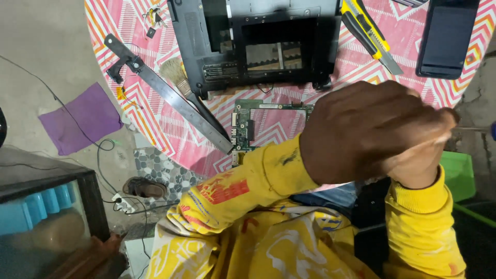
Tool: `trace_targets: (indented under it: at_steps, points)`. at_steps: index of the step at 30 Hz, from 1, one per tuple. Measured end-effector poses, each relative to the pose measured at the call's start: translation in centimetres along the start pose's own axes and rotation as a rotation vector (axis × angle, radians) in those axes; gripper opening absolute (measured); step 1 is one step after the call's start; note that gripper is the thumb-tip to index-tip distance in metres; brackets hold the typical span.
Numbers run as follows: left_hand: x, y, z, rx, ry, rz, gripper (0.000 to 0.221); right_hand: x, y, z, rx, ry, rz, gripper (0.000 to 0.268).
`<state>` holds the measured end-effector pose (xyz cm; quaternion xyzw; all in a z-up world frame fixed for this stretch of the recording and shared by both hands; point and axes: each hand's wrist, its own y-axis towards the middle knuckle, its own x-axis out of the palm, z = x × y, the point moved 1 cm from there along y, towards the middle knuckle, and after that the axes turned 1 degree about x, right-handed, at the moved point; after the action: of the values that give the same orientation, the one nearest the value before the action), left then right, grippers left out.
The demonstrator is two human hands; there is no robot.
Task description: Installing a cooling fan onto a laptop motherboard and securing it with screws using a screwdriver.
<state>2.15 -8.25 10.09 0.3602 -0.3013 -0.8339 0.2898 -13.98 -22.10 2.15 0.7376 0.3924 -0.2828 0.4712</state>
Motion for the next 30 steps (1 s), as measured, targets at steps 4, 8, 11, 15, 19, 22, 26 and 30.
trace_targets:
  at_steps: [4,8,11,15,19,22,26,30]
  points:
    - [1.5,-0.3,-1.6,0.062,-0.017,-0.066,0.024,0.0,-4.8,4.2,-0.054,-0.112,0.058,0.040]
    - [0.4,0.3,-2.7,0.091,-0.310,-0.271,0.037,-1.7,2.6,-1.6,-0.042,0.112,0.015,0.042]
    - [-0.1,0.8,-2.2,-0.083,-0.374,-0.173,0.034,-1.0,2.3,-1.5,0.059,0.219,0.031,0.002]
    - [-1.3,1.4,-1.7,0.039,-0.368,-0.056,0.027,-0.5,0.6,-0.5,0.112,0.081,0.044,0.041]
    - [-0.6,0.6,-2.4,0.020,-0.459,-0.150,0.030,-1.2,2.7,-2.2,0.014,0.240,0.011,0.003]
    - [-0.7,1.4,-1.5,0.121,-0.334,0.025,0.036,-1.2,2.8,-3.1,0.076,0.229,-0.010,0.014]
    - [-1.0,0.8,-2.1,0.043,-0.336,-0.099,0.028,-0.6,0.8,-0.8,0.127,0.032,0.025,0.039]
    - [-0.8,0.2,-2.3,-0.025,-0.395,-0.151,0.028,-0.8,1.5,-2.1,0.126,0.139,-0.004,0.021]
